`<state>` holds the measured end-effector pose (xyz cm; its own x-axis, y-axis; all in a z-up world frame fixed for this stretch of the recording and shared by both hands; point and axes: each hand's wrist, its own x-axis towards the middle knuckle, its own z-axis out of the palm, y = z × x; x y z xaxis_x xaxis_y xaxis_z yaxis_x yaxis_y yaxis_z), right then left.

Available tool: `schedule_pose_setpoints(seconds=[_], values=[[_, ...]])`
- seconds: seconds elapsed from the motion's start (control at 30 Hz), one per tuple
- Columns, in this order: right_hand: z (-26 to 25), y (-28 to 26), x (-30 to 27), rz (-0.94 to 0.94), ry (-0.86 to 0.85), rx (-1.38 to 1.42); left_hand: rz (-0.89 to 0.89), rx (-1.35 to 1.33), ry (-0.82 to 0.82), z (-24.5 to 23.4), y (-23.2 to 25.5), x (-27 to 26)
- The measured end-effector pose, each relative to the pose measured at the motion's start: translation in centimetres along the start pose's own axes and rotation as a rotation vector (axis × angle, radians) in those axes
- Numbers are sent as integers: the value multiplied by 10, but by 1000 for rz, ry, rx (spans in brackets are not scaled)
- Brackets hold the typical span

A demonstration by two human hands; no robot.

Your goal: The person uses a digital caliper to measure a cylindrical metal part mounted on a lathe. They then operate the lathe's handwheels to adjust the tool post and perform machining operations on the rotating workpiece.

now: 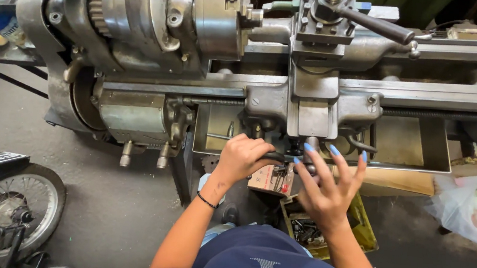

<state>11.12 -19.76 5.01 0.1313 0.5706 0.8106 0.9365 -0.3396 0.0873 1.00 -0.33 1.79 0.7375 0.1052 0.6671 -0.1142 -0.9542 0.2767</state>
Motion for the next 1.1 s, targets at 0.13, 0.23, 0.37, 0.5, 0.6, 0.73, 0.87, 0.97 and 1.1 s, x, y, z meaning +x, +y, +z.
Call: schedule_pose_setpoints(seconds=[0.13, 0.23, 0.37, 0.5, 0.6, 0.73, 0.87, 0.97, 1.1], values=[[17, -7, -37, 421, 305, 422, 29, 72, 40, 2, -3, -1], [13, -21, -44, 842, 187, 627, 47, 85, 70, 2, -2, -3], [14, -29, -32, 1185, -57, 969, 83, 78, 105, -1, -2, 3], [16, -30, -24, 1054, -14, 749, 104, 98, 113, 1, -4, 2], [10, -28, -19, 802, -7, 484, 105, 111, 127, 2, -4, 0], [4, -27, -15, 605, -84, 175, 101, 109, 127, 3, -3, 0], [-1, -16, -16, 466, -98, 137, 103, 107, 120, 2, -3, -2], [-1, -10, -23, 415, -75, 118, 106, 105, 122, 2, -4, -1], [1, -18, -15, 397, 72, 336, 92, 97, 131, 2, -3, 1]])
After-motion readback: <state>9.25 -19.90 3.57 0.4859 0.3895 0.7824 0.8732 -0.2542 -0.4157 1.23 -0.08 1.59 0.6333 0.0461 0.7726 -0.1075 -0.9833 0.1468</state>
